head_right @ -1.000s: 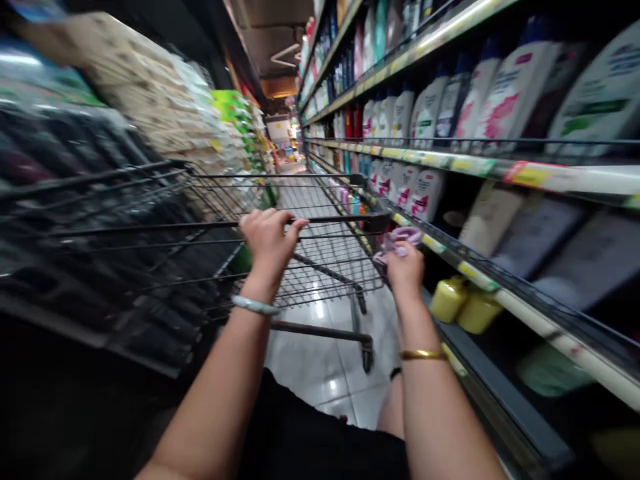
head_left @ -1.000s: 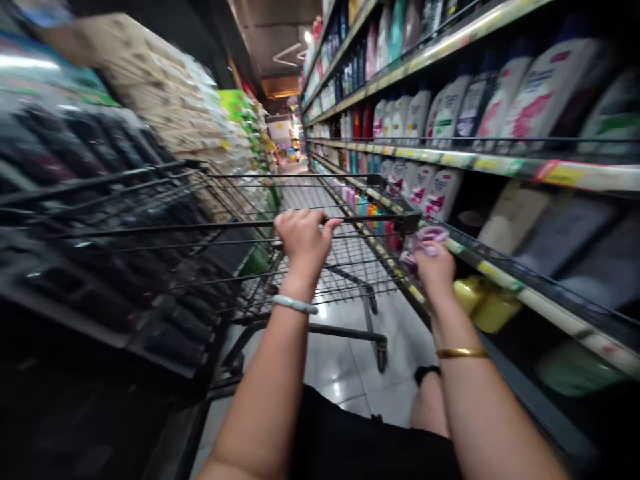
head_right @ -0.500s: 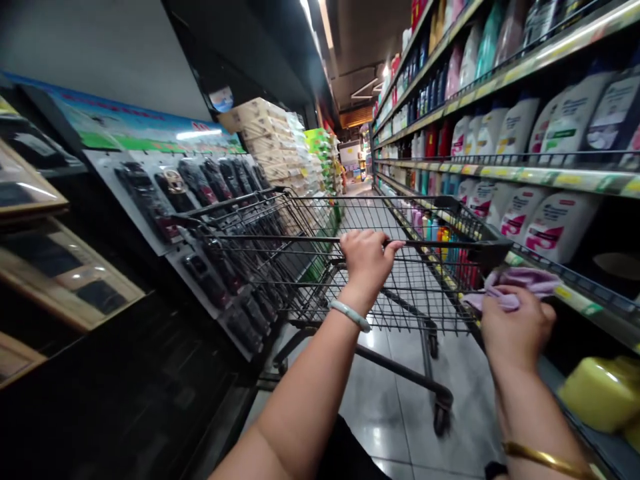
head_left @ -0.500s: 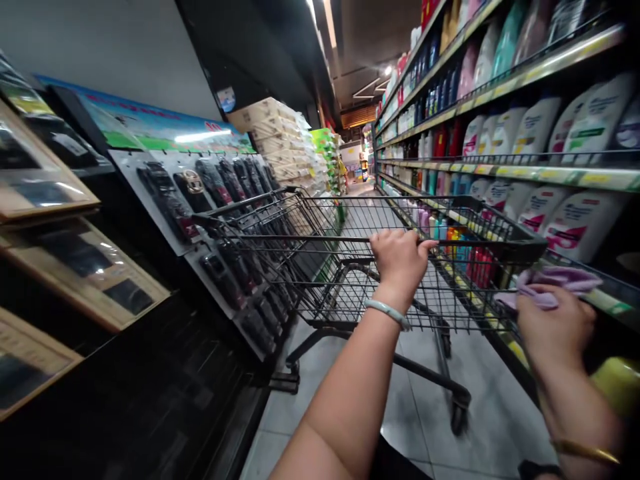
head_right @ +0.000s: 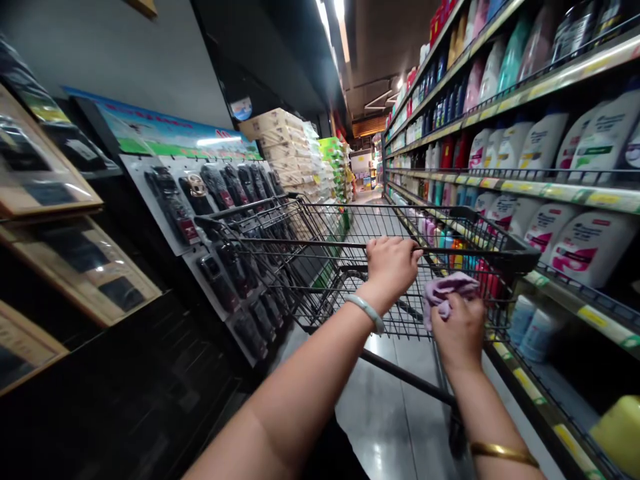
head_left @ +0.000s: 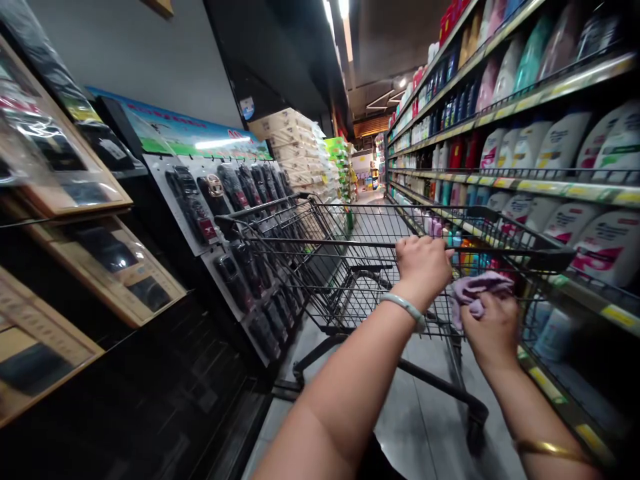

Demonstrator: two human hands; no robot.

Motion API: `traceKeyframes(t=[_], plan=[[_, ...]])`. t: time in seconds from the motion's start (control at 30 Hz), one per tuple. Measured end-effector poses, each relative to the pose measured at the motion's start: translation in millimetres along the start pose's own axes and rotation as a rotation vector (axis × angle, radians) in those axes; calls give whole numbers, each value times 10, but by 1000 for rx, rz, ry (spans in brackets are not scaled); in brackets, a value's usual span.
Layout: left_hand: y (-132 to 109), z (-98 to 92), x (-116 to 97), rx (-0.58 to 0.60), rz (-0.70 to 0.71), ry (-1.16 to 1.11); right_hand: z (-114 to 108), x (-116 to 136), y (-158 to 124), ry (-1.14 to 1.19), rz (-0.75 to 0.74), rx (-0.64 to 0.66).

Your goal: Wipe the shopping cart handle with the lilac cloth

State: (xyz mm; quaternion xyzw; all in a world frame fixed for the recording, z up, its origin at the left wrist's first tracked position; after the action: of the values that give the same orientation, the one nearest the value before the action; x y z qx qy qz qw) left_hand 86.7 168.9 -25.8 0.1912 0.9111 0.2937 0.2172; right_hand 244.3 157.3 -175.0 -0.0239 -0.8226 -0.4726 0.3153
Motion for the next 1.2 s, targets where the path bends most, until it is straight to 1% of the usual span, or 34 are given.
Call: traceKeyframes(t=[0.07,0.1,0.13,0.2,0.27,0.33,0.37,0.4,0.43,0.47,0.5,0.53,0.63,0.7,0.87,0.97,1.1,1.2], plan=[[-12,-167,28,69,74,-11,51,-83,-31,-32,47,13],[-26,-314,80,80,99,-5,44,-155,-33,-50,78,3],[-41,-507,176,61,99,35,37,-222,-26,-63,100,3],[-88,-904,459,38,49,157,4,-313,6,-78,136,1],[-160,-1245,804,50,-28,281,-42,-284,48,-76,145,-6],[-249,-1475,1162,94,-122,426,-70,-96,83,-42,95,-11],[-296,-1523,1326,145,-165,498,-56,49,91,-14,43,3],[-341,-1544,1467,193,-203,559,-25,212,88,26,-25,27],[-368,-1562,1553,205,-215,568,39,372,70,57,-96,78],[-384,-1568,1609,205,-222,575,101,479,43,66,-131,121],[-390,-1565,1641,200,-226,579,154,530,18,67,-131,150],[-386,-1558,1651,188,-225,576,191,525,-4,60,-99,162],[-352,-1516,1631,178,-221,578,207,324,-47,40,87,119],[-326,-1496,1614,181,-219,576,206,222,-61,45,156,97],[-273,-1459,1618,165,-234,571,253,174,-59,83,172,93],[-222,-1392,1577,144,-242,558,307,83,-86,96,236,119],[-112,-1250,1442,128,-259,550,354,-23,-102,133,296,171],[-16,-1112,1297,129,-246,548,350,-72,-70,143,324,194]])
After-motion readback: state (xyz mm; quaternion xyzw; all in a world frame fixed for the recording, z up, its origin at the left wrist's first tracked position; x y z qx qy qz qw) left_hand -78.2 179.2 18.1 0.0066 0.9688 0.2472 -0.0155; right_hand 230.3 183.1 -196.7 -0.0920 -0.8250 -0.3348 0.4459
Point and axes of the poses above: each hand's wrist, its own y-axis towards the middle knuckle, its own z-axis out of the palm, x = y × z, the point moved 10 cm from there along y, towards the middle knuckle, and after that the axes turned 10 degrees about -y, right-handed, at the moved point
